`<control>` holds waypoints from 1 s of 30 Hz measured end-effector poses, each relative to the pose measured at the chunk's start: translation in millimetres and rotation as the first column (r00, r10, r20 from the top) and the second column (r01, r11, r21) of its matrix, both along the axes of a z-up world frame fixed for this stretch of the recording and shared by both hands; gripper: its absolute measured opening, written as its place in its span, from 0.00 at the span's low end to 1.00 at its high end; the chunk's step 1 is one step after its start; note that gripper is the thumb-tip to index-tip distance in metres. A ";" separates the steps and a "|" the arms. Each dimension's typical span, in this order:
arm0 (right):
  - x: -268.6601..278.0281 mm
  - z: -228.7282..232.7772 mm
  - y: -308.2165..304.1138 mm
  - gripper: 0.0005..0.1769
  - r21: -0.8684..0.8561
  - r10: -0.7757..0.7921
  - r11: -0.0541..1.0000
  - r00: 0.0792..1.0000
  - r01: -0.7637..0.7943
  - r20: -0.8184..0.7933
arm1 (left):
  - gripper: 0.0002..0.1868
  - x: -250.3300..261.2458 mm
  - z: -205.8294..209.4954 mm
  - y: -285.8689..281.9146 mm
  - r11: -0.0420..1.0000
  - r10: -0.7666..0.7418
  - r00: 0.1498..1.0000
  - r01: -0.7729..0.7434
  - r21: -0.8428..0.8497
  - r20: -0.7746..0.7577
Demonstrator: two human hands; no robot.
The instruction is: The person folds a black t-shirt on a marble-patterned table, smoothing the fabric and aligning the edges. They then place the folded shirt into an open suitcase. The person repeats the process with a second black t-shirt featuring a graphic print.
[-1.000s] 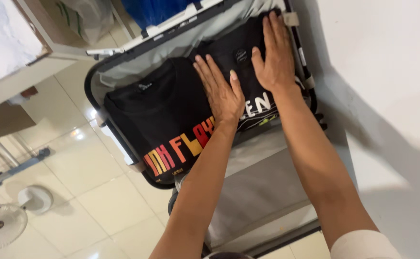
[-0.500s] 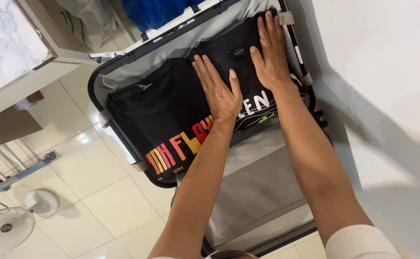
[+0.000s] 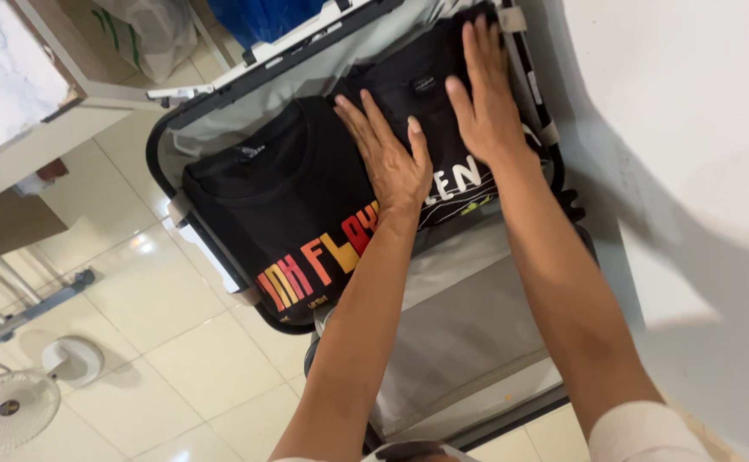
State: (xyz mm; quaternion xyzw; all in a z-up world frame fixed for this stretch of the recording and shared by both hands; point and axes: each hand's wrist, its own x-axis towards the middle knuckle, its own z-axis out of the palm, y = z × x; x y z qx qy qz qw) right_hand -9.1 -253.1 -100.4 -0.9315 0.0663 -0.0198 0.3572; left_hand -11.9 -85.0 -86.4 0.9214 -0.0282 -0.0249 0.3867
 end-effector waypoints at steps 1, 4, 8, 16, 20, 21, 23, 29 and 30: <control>-11.3 7.4 5.5 0.35 0.025 -0.006 1.000 1.000 0.007 -0.022 | 0.41 0.3 1.3 0.9 1.000 -0.001 1.000 0.001 0.001 0.014; -40.1 24.6 15.8 0.36 0.032 0.003 0.999 0.994 0.001 -0.109 | 0.41 0.4 2.3 -0.8 1.000 0.000 1.000 0.000 -0.006 -0.003; -41.0 26.0 6.5 0.37 0.025 0.038 0.999 0.995 -0.035 -0.097 | 0.41 -1.6 -1.3 0.4 1.000 -0.015 1.000 0.015 -0.011 0.001; -49.3 31.7 11.5 0.32 -0.024 -0.043 0.999 0.999 0.043 0.003 | 0.40 -7.0 1.8 -3.6 0.995 -0.039 0.994 0.029 0.099 0.098; -73.9 50.0 31.7 0.28 -0.260 -0.134 0.956 0.991 0.134 0.016 | 0.43 -36.7 36.9 -13.0 0.999 -0.015 1.000 0.015 -0.041 -0.011; -80.3 51.9 34.5 0.29 -0.266 -0.164 0.950 0.986 0.163 0.018 | 0.44 -46.8 41.2 -16.9 0.999 -0.003 0.998 0.000 -0.048 -0.069; -100.3 55.5 44.3 0.31 -0.270 -0.226 0.938 0.974 0.218 0.003 | 0.46 -72.9 43.7 -16.4 0.999 0.019 0.979 -0.029 -0.046 -0.202; -115.0 54.0 33.0 0.35 -0.298 -0.330 0.902 0.944 0.312 -0.010 | 0.50 -79.9 10.8 -13.0 1.000 0.016 0.962 -0.017 0.000 -0.272; -117.0 50.3 30.6 0.35 -0.311 -0.310 0.907 0.950 0.284 -0.035 | 0.51 -80.6 7.7 -10.1 1.000 -0.005 0.950 0.004 -0.002 -0.312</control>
